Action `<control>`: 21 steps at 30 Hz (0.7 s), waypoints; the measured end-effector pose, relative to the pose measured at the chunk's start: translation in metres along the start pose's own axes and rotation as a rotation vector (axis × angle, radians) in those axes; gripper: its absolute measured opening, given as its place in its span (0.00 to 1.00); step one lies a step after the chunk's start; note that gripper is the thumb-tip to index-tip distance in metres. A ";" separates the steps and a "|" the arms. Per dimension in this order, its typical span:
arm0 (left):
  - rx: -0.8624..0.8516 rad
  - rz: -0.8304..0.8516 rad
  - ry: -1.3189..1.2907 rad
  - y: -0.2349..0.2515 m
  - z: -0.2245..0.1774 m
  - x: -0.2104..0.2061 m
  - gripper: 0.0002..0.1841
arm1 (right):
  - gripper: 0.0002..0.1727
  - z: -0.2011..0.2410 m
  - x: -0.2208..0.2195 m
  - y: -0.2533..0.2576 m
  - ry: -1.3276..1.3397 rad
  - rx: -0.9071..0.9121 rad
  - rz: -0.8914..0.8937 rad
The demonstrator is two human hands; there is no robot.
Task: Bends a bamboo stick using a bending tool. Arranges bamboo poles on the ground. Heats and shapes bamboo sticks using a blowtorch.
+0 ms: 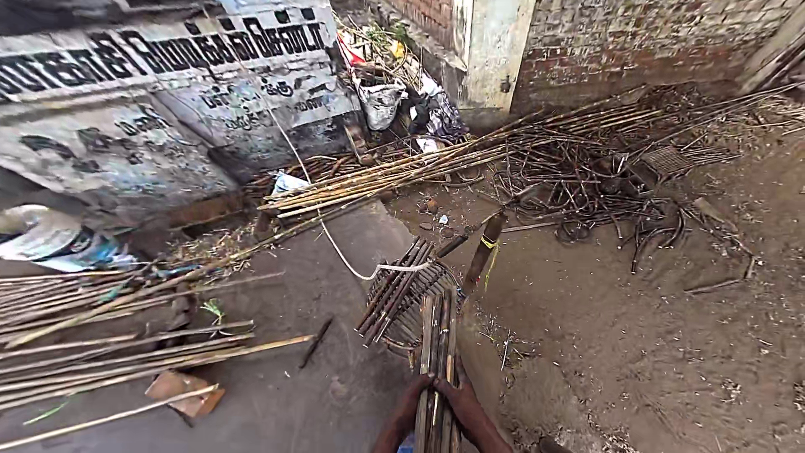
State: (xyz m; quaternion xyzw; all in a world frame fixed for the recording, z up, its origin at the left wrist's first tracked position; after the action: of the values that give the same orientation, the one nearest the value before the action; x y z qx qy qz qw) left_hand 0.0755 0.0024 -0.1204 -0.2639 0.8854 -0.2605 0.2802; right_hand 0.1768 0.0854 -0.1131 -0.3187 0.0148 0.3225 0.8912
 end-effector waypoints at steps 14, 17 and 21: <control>-0.027 0.037 0.914 0.287 -0.097 0.094 0.39 | 0.53 -0.004 0.003 0.295 -0.576 -0.060 -0.474; -0.176 -0.054 1.126 0.295 -0.096 0.099 0.36 | 0.54 0.004 0.006 0.297 -0.736 -0.097 -0.563; -0.183 -0.094 1.193 0.302 -0.090 0.108 0.39 | 0.52 0.009 0.013 0.289 -0.710 -0.125 -0.666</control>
State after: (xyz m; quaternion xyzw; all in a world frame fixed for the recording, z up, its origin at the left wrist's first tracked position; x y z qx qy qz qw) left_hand -0.1546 0.1830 -0.2793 -0.1341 0.8960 -0.2985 -0.3003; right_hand 0.0164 0.2683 -0.2705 -0.2295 -0.4119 0.1091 0.8751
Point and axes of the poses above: each hand's wrist, its own y-axis towards the middle knuckle, its own x-axis out of the back of the hand, z = x × y, the point moved 6 cm from there along y, towards the middle knuckle, and after that the axes turned 2 degrees about y, right-handed, at the moved point
